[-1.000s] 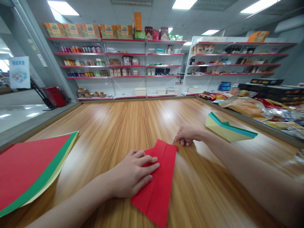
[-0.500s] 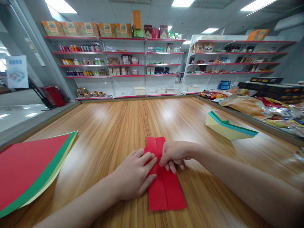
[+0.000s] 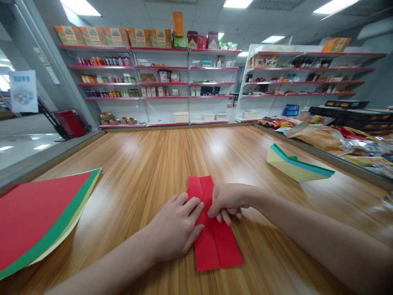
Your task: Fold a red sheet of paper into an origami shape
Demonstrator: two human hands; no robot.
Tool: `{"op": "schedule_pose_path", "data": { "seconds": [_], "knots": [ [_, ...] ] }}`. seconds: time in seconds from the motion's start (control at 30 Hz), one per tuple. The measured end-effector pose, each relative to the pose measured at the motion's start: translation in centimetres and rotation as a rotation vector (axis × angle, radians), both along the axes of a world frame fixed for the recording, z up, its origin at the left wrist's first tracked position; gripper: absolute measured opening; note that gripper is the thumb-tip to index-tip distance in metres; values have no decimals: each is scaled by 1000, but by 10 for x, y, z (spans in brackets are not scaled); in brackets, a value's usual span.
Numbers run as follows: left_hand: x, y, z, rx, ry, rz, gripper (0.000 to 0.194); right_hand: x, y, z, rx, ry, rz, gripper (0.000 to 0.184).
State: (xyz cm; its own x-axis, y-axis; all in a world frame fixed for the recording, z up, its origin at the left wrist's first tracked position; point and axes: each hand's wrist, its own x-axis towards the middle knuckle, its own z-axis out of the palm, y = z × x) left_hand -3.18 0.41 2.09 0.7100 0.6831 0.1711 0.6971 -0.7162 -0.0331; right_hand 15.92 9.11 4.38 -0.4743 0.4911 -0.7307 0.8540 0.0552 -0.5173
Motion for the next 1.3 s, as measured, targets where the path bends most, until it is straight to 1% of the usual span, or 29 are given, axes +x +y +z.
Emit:
{"op": "schedule_pose_path", "data": {
  "seconds": [0.17,0.33,0.47,0.63,0.97,1.13,1.3],
  "knots": [
    [0,0,-1,2,9,-6,42,1,-5,2,7,36,-10,25],
    [0,1,0,-7,9,-4,43,1,-7,3,27,60,-66,25],
    [0,0,0,-15,14,-8,44,1,-7,3,15,58,-69,25],
    [0,-1,1,-13,37,3,45,1,-7,3,-18,77,-36,23],
    [1,0,0,-5,46,-10,43,2,-6,0,-49,56,36,27],
    [3,0,2,-4,53,-9,42,2,-7,1,-44,39,31,27],
    [2,-1,1,1,46,-15,41,4,-6,-2,-50,78,16,27]
  ]
}}
